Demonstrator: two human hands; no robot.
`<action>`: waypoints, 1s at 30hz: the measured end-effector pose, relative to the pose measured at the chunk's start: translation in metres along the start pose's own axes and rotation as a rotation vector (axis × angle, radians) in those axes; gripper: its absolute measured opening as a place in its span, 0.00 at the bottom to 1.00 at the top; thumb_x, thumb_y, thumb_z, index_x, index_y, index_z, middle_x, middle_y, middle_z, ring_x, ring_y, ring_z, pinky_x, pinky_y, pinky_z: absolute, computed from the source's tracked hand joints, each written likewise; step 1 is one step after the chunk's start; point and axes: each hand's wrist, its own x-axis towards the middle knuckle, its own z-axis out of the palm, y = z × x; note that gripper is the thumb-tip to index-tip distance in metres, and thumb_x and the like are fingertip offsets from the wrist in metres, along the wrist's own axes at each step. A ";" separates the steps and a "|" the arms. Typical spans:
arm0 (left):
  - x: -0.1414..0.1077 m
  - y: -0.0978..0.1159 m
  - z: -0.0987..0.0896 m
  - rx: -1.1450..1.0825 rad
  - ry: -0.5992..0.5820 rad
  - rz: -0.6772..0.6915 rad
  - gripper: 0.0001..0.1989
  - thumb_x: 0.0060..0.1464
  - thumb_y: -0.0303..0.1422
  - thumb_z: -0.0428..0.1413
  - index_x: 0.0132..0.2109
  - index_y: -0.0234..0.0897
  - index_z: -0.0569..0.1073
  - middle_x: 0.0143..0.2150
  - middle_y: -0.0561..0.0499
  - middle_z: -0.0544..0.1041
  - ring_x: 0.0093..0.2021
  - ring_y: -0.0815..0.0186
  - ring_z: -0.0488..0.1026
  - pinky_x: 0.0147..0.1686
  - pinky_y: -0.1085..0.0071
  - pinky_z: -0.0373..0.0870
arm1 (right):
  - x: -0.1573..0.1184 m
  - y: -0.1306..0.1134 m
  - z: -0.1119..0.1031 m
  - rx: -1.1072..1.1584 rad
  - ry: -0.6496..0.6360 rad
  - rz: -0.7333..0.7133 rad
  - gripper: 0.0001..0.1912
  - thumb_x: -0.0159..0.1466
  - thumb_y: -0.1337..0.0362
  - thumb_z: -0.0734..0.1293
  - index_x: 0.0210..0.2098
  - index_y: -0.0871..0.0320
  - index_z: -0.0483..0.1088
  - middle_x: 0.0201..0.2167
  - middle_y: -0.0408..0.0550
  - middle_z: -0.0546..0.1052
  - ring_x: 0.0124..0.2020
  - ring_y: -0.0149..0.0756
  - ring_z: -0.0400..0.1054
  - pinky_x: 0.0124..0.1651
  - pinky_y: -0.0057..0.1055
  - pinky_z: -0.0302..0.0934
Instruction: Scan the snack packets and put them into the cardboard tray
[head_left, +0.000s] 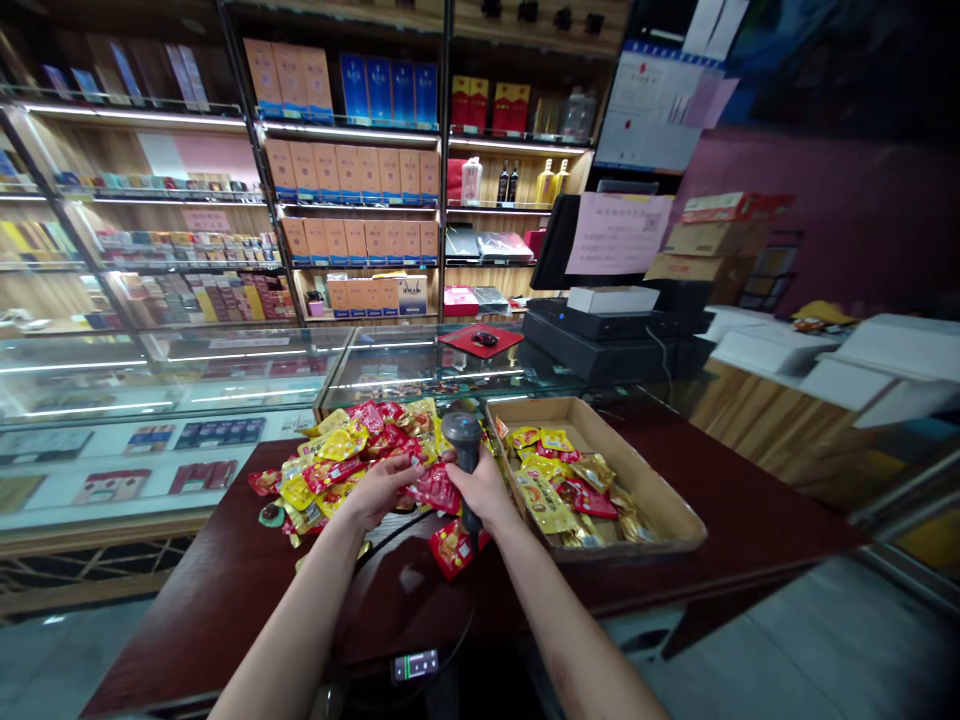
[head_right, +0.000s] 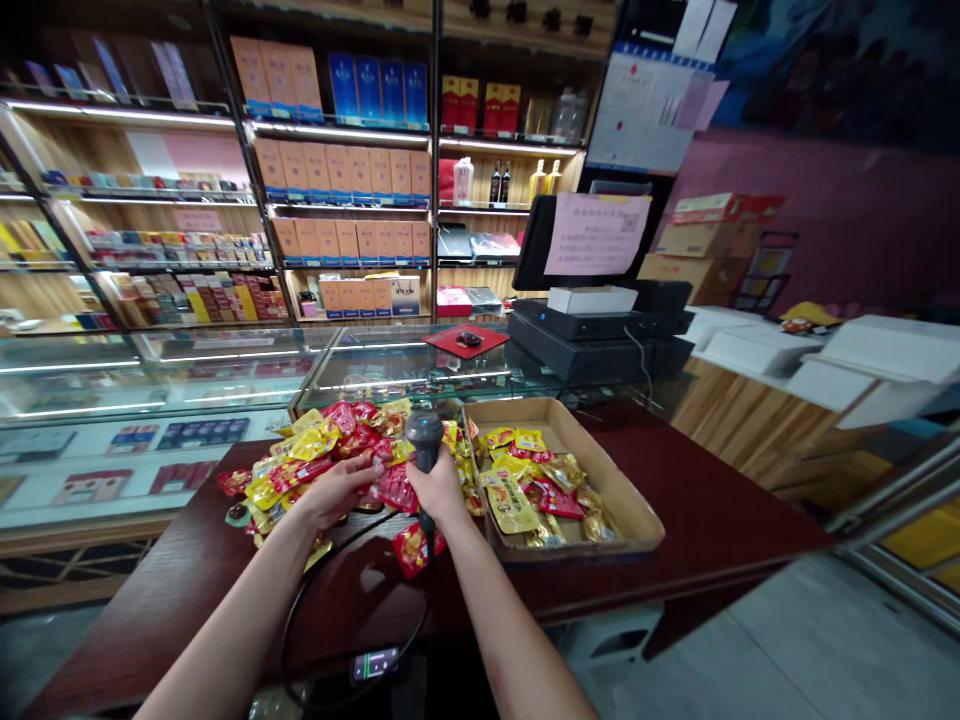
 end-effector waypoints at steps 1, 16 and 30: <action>-0.001 -0.002 -0.001 0.099 -0.009 0.018 0.19 0.42 0.36 0.67 0.43 0.33 0.76 0.31 0.51 0.77 0.27 0.70 0.74 0.29 0.75 0.70 | 0.000 -0.002 -0.002 0.001 -0.002 -0.001 0.14 0.50 0.64 0.68 0.37 0.56 0.69 0.34 0.46 0.79 0.36 0.40 0.73 0.46 0.38 0.64; 0.014 -0.018 0.009 -0.117 0.238 0.024 0.18 0.37 0.34 0.69 0.26 0.34 0.66 0.21 0.57 0.70 0.20 0.76 0.68 0.22 0.79 0.67 | 0.002 0.016 0.004 -0.199 0.082 -0.025 0.18 0.50 0.58 0.70 0.39 0.57 0.70 0.33 0.48 0.77 0.34 0.42 0.71 0.42 0.38 0.64; 0.028 0.006 -0.007 -0.002 0.057 -0.090 0.22 0.33 0.31 0.71 0.38 0.33 0.76 0.36 0.45 0.80 0.31 0.62 0.78 0.30 0.67 0.77 | 0.013 0.012 0.003 -0.199 0.086 -0.116 0.16 0.52 0.59 0.68 0.39 0.57 0.70 0.36 0.50 0.78 0.38 0.43 0.72 0.47 0.39 0.63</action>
